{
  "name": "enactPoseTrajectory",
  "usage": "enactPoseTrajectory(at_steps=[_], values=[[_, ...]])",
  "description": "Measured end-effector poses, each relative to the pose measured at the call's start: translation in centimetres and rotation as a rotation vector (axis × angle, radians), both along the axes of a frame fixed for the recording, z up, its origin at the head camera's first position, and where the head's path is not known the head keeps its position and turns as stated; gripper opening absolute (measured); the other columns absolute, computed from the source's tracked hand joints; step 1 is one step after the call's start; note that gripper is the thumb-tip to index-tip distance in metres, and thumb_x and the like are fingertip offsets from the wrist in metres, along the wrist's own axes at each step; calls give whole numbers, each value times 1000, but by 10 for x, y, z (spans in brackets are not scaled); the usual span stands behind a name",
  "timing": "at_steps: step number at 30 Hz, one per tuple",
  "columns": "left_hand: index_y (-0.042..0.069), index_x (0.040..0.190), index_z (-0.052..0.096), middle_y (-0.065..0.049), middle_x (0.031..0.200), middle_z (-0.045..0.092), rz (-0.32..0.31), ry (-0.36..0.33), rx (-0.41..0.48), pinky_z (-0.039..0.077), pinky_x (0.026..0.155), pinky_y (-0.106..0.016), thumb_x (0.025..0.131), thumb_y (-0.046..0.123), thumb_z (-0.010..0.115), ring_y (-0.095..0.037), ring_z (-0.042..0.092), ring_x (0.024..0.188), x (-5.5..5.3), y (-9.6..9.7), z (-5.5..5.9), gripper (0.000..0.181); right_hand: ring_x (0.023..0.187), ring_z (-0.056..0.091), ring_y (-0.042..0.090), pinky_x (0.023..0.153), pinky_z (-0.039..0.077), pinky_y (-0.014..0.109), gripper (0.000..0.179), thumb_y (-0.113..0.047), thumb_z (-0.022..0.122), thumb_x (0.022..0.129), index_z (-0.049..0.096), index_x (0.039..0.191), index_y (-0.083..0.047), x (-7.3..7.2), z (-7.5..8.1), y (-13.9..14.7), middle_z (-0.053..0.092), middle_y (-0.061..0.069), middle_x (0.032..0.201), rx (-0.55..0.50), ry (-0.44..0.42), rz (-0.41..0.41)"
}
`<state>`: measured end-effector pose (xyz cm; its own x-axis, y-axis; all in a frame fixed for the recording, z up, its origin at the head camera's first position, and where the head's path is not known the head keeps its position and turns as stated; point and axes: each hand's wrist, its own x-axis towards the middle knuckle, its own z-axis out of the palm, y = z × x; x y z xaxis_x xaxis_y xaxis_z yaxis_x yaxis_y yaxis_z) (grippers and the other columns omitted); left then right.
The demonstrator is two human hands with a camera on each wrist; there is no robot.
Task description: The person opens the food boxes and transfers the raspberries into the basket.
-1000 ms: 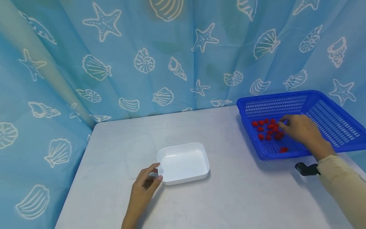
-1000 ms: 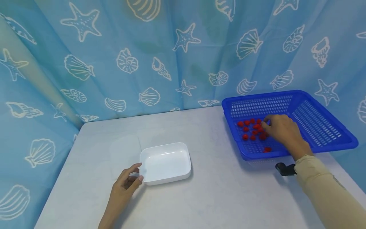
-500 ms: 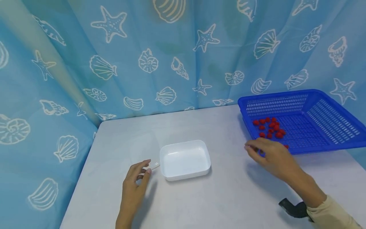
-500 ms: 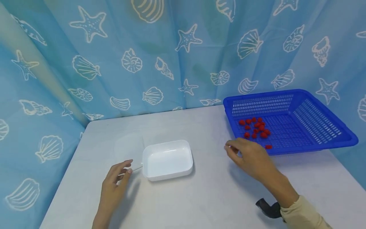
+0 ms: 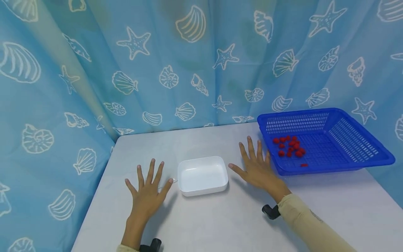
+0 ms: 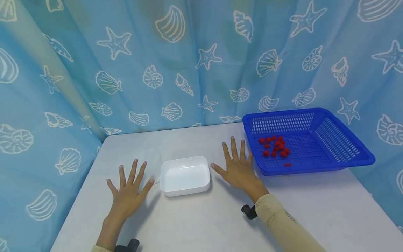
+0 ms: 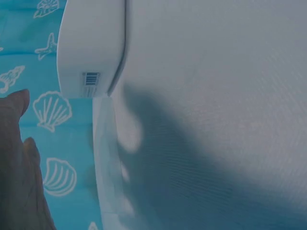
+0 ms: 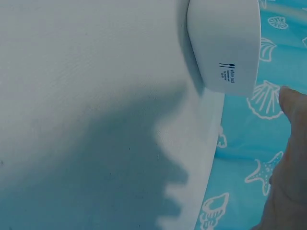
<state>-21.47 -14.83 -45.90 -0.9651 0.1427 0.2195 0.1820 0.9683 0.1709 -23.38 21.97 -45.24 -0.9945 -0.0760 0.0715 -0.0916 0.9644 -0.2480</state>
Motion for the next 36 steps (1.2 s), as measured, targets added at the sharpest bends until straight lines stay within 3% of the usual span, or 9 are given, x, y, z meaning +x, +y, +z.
enactPoseTrajectory(at_steps=[4, 8, 15, 25, 32, 36], values=[[35, 147, 15, 4, 154, 1, -1, 15, -27, -19, 92, -69, 86, 67, 34, -33, -22, 135, -16, 3, 3, 71, 128, -33, 34, 96, -5, 71, 95, -77, 28, 80, 2, 149, -17, -13, 1, 4, -21, 10, 150, 2, 31, -23], [33, 147, 17, 5, 154, -1, -10, 14, -34, -22, 93, -65, 87, 68, 31, -33, -20, 135, -20, -1, 4, 71, 131, -30, 30, 98, -6, 69, 92, -75, 28, 82, 6, 149, -15, -11, 2, 7, -16, 10, 152, 3, 31, -7], [34, 147, 16, 6, 153, -3, -23, 4, -18, -25, 94, -61, 88, 67, 30, -32, -21, 135, -4, -12, 2, 69, 136, -20, 27, 101, -4, 67, 84, -67, 30, 88, 14, 148, -10, 15, 6, 9, -4, 13, 153, -31, 8, 27], [36, 146, 14, 8, 153, -2, -45, 41, 11, -22, 98, -59, 88, 63, 36, -28, -17, 137, 22, -14, 22, 68, 139, -8, 27, 104, 0, 63, 75, -59, 33, 92, 24, 144, -7, 46, 22, 15, 8, 14, 152, -96, -20, 92], [32, 147, 17, -1, 153, 15, -55, 65, 143, -9, 103, -61, 91, 54, 41, -31, -1, 139, 28, -13, 28, 64, 130, 30, 31, 104, 20, 55, 55, -46, 50, 91, 49, 128, -5, 54, 29, 14, 39, 11, 137, -162, 139, 152], [31, 146, 22, -5, 149, 26, -49, 78, 178, -1, 105, -61, 91, 54, 40, -31, 8, 138, 30, -12, 26, 62, 123, 38, 30, 101, 28, 53, 46, -39, 55, 90, 55, 122, -5, 59, 29, 15, 46, 11, 129, -189, 177, 160]])
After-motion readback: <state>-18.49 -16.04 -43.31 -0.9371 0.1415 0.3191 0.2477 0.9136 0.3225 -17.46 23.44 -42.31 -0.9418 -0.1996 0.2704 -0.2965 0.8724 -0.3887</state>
